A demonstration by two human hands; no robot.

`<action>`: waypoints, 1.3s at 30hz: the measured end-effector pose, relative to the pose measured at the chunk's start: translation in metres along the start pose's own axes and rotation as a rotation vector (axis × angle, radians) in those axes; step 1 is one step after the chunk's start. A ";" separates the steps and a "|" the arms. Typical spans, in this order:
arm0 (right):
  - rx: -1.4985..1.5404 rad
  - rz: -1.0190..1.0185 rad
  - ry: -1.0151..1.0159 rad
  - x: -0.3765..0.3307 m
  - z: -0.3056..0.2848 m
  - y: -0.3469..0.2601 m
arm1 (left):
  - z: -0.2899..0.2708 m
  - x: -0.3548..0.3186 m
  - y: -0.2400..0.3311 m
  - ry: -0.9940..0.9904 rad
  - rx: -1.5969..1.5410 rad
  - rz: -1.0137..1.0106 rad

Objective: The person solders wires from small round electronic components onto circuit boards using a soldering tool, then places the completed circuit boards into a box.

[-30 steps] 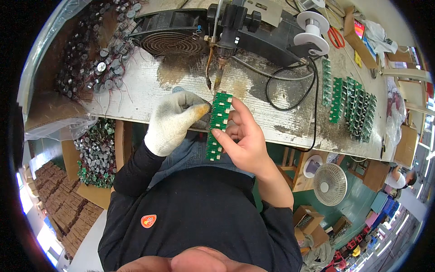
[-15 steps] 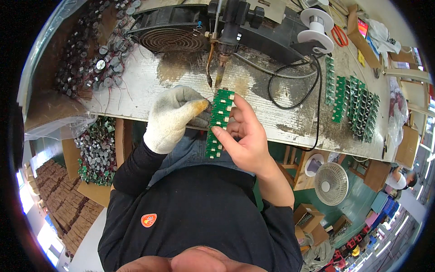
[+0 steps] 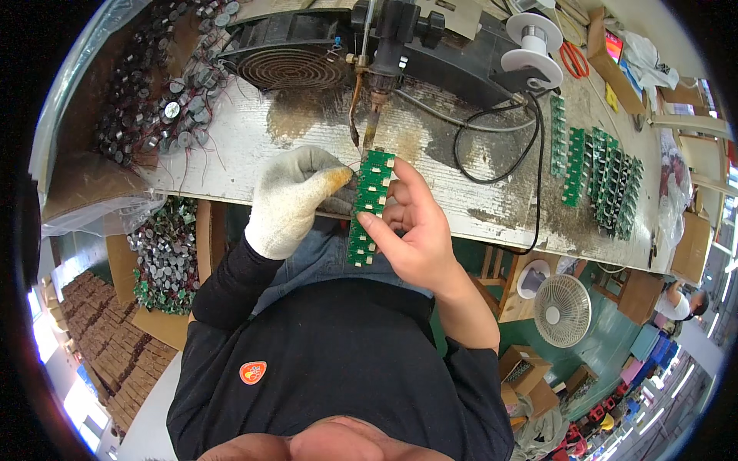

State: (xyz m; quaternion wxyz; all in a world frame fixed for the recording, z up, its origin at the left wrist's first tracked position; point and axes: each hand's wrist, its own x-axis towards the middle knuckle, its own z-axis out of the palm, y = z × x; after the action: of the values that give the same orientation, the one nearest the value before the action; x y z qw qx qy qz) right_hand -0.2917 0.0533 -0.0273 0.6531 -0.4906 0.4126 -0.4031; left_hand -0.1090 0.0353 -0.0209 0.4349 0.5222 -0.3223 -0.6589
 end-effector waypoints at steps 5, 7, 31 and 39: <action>-0.001 0.018 0.009 -0.001 0.004 -0.006 | 0.002 -0.001 0.003 0.001 0.033 -0.025; -0.010 0.017 0.009 -0.002 0.003 -0.005 | 0.005 -0.002 0.009 0.004 0.004 -0.046; -0.038 -0.007 -0.001 -0.001 -0.001 -0.005 | 0.008 0.003 0.015 -0.030 0.035 -0.022; -0.088 0.008 -0.029 -0.005 -0.004 0.001 | 0.006 0.002 0.009 -0.017 -0.058 -0.094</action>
State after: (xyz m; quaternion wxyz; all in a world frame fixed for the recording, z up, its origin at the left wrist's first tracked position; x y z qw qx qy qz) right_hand -0.2968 0.0565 -0.0285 0.6385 -0.5230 0.4224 -0.3747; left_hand -0.1128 0.0299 -0.0117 0.4157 0.5184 -0.2819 -0.6920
